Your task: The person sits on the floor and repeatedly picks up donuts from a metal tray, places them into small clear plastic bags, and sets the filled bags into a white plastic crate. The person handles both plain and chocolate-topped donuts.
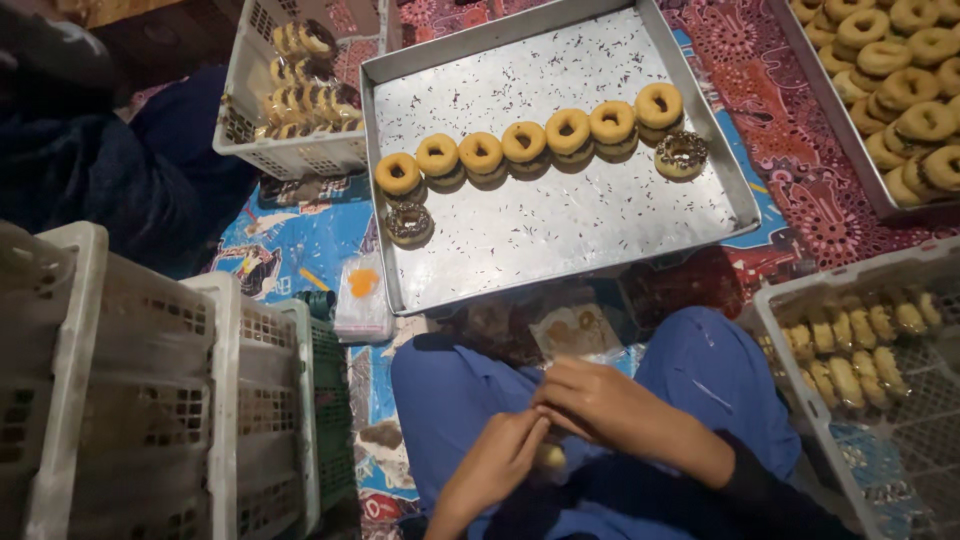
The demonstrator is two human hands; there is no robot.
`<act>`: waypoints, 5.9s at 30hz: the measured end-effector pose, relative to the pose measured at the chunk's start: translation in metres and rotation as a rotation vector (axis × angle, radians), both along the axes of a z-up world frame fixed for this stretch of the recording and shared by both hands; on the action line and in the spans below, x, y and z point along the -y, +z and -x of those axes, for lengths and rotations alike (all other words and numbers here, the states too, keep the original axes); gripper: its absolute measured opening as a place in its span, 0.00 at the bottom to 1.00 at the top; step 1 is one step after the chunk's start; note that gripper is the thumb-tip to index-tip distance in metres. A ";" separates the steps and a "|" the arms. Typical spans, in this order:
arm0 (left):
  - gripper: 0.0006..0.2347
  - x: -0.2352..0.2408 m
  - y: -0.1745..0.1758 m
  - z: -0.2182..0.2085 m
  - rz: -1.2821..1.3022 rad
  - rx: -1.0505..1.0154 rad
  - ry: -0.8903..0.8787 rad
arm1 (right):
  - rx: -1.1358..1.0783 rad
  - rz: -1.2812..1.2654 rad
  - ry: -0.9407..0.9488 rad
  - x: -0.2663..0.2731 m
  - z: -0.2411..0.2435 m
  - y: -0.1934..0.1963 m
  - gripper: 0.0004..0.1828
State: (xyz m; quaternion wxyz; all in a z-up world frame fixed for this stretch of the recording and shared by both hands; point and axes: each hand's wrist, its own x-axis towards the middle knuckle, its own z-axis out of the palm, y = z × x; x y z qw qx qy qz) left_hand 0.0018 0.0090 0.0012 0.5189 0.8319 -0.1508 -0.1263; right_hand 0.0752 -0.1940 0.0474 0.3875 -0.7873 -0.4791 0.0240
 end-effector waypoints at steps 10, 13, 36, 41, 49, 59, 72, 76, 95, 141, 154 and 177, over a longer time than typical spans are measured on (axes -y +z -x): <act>0.08 -0.002 -0.016 -0.001 -0.085 0.065 0.121 | -0.027 -0.028 -0.088 -0.006 -0.001 0.001 0.07; 0.08 -0.003 -0.019 -0.001 -0.118 0.056 0.104 | -0.006 0.000 -0.068 -0.009 0.000 -0.007 0.07; 0.26 0.054 0.013 0.039 0.579 0.355 0.809 | -0.460 -0.338 -0.598 -0.065 0.034 -0.094 0.41; 0.13 -0.007 -0.034 0.028 0.373 0.081 0.791 | -0.899 -0.427 -0.425 -0.057 0.045 -0.103 0.30; 0.06 -0.028 -0.088 0.000 0.382 -0.238 1.063 | -0.388 -0.413 -0.616 -0.084 0.042 -0.131 0.08; 0.04 -0.071 -0.121 0.041 0.146 -0.040 1.241 | -1.311 -0.551 -0.804 -0.124 0.071 -0.211 0.10; 0.12 -0.062 -0.249 -0.136 -0.007 -0.124 0.833 | -0.955 -0.118 -1.189 -0.156 -0.071 -0.260 0.16; 0.18 -0.073 -0.272 -0.166 -0.291 -0.154 0.722 | -1.174 -0.105 -1.165 -0.159 -0.074 -0.263 0.20; 0.48 0.200 -0.174 0.051 0.902 -0.392 0.127 | -0.186 -0.189 -0.673 0.131 0.168 -0.129 0.51; 0.24 0.003 -0.115 0.026 0.847 -0.205 0.776 | -0.270 0.548 -0.535 -0.004 -0.057 -0.238 0.13; 0.15 -0.031 -0.096 0.024 0.367 -0.189 0.765 | -0.112 0.582 -0.432 -0.017 -0.141 -0.284 0.22; 0.10 0.104 -0.142 -0.055 0.250 0.021 0.289 | 0.309 0.411 -0.274 0.081 0.031 -0.118 0.19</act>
